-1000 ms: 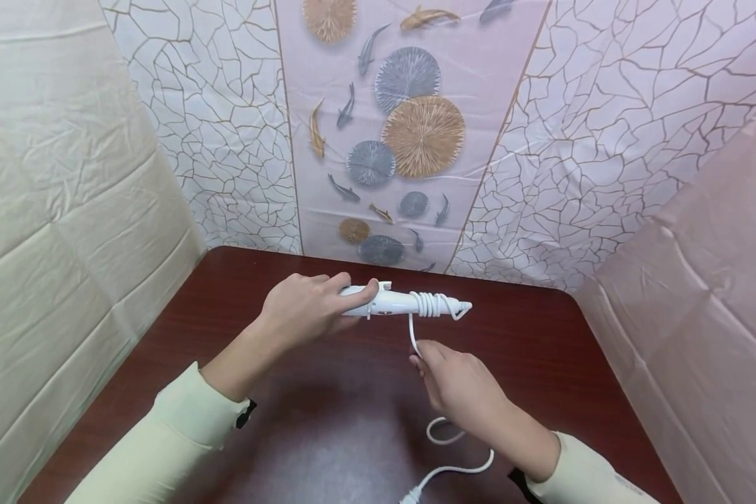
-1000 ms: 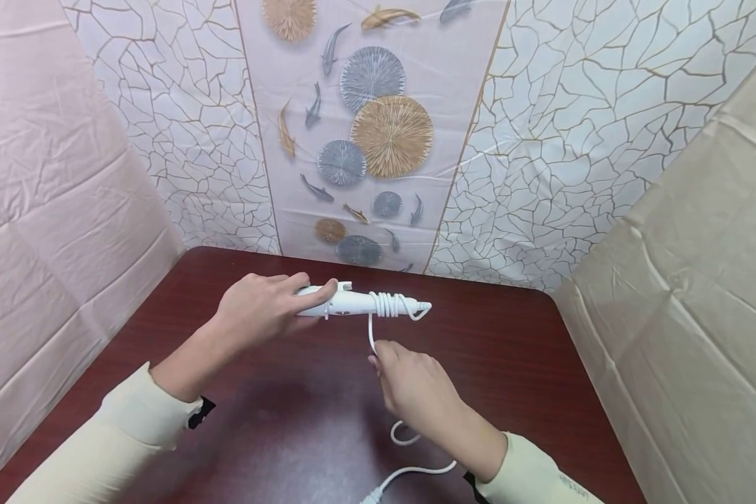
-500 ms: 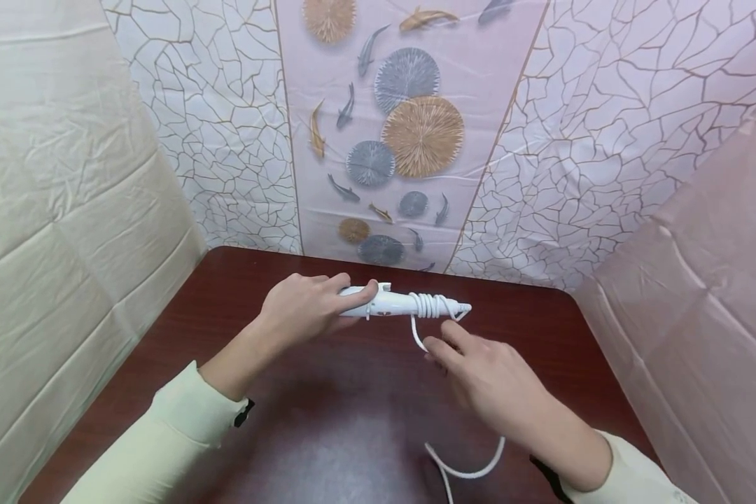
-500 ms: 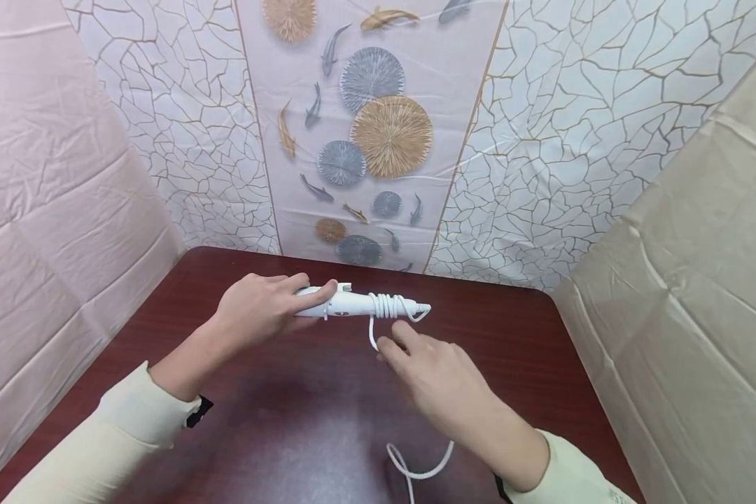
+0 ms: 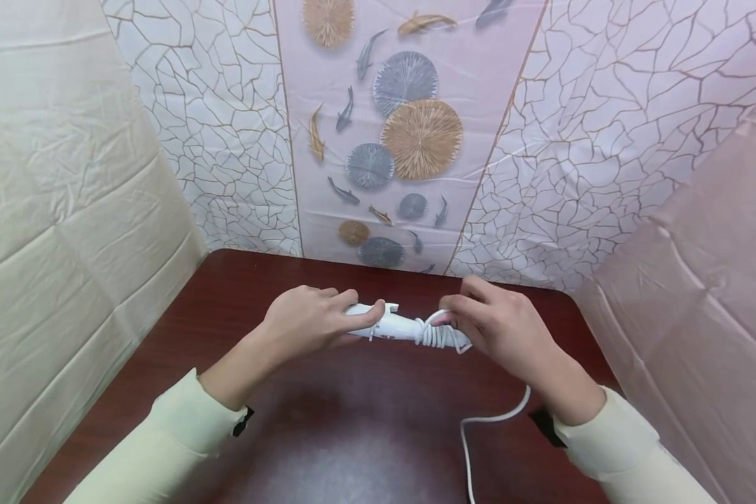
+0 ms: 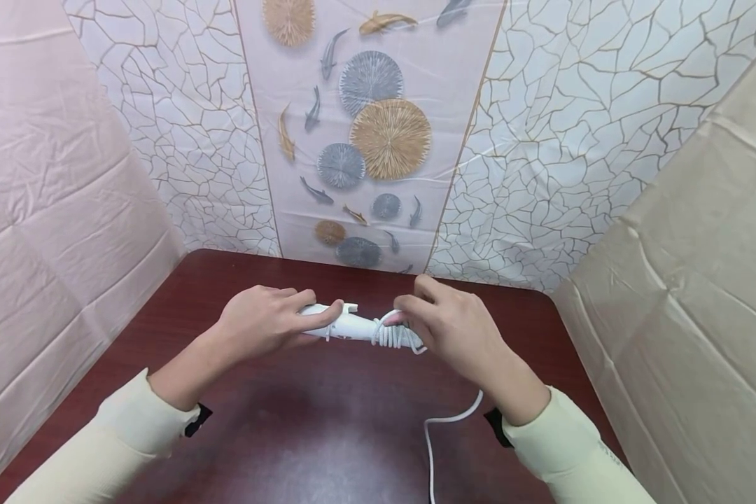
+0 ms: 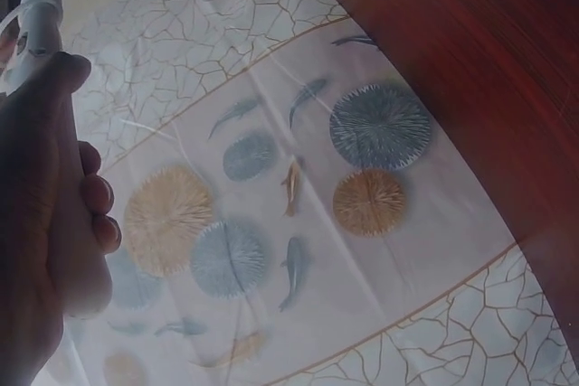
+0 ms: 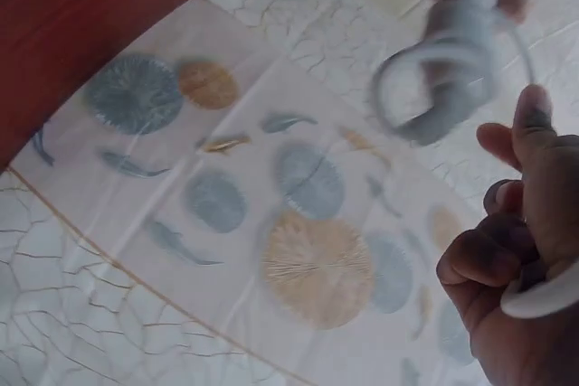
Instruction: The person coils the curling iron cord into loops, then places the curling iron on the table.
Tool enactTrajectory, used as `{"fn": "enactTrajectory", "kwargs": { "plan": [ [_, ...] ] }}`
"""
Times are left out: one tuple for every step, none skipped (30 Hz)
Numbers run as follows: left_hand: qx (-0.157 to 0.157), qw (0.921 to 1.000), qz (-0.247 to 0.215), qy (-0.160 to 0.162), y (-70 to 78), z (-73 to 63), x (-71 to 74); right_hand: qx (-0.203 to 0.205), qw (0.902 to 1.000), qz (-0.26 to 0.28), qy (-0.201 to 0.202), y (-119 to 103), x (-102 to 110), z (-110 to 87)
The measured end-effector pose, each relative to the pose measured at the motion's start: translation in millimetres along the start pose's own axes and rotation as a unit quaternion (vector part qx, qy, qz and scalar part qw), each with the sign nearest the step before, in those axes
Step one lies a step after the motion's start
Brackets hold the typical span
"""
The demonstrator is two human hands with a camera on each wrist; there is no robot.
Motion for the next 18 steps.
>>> {"fn": "enactTrajectory", "kwargs": {
  "plan": [
    [-0.006,1.0000,-0.001,0.005,0.8,0.5,0.0,-0.005,1.0000,0.006,-0.004,3,-2,-1.0],
    [-0.012,0.9999,-0.002,0.010,1.7,1.3,0.2,-0.008,0.9999,0.012,-0.008,6,-4,-2.0],
    [-0.017,0.9998,-0.001,0.015,2.3,1.6,0.6,-0.011,0.9996,0.022,-0.011,10,-6,-2.7],
    [-0.022,0.9996,0.000,0.020,2.9,2.0,1.2,-0.013,0.9992,0.034,-0.015,12,-8,-3.1],
    [-0.028,0.9993,0.001,0.025,3.6,2.4,1.7,-0.013,0.9986,0.047,-0.021,15,-11,-3.6],
    [-0.032,0.9991,0.002,0.029,4.4,3.1,2.5,-0.015,0.9974,0.065,-0.027,17,-13,-3.9],
    [-0.037,0.9988,0.002,0.034,5.0,3.6,3.1,-0.015,0.9957,0.085,-0.033,20,-16,-4.1],
    [-0.041,0.9984,0.003,0.038,5.8,4.3,4.0,-0.016,0.9930,0.110,-0.041,22,-18,-4.0],
    [-0.045,0.9981,0.004,0.042,6.5,4.7,4.9,-0.018,0.9896,0.134,-0.050,23,-21,-4.2],
    [-0.049,0.9977,0.005,0.047,7.3,5.3,5.7,-0.021,0.9856,0.157,-0.059,25,-24,-4.5],
    [-0.051,0.9974,0.005,0.050,8.1,6.1,6.7,-0.023,0.9814,0.179,-0.066,26,-27,-5.0],
    [-0.054,0.9971,0.006,0.053,8.9,6.6,7.5,-0.026,0.9768,0.200,-0.072,27,-30,-5.7],
    [-0.055,0.9969,0.006,0.056,9.4,7.0,8.0,-0.029,0.9725,0.218,-0.077,28,-33,-6.5],
    [-0.055,0.9969,0.006,0.056,9.8,7.5,8.5,-0.034,0.9683,0.233,-0.083,29,-36,-7.8],
    [-0.055,0.9968,0.005,0.057,10.0,7.7,8.6,-0.036,0.9653,0.244,-0.087,29,-39,-9.1],
    [-0.055,0.9968,0.006,0.058,10.2,8.0,8.8,-0.039,0.9626,0.252,-0.091,29,-42,-10.7],
    [-0.053,0.9968,0.005,0.058,10.3,8.1,8.9,-0.037,0.9617,0.256,-0.090,28,-45,-12.1],
    [-0.053,0.9968,0.006,0.060,10.2,8.7,9.3,-0.036,0.9611,0.258,-0.091,28,-47,-13.2]
  ]
}}
Point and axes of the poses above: each hand's wrist, its own z-axis towards the middle knuckle, its own x-axis out of the back of the hand, y = z × x, the point moved 3 cm from there along z, towards the middle knuckle, and after that the axes turned 12 degrees about -z, right-handed, at the moved point
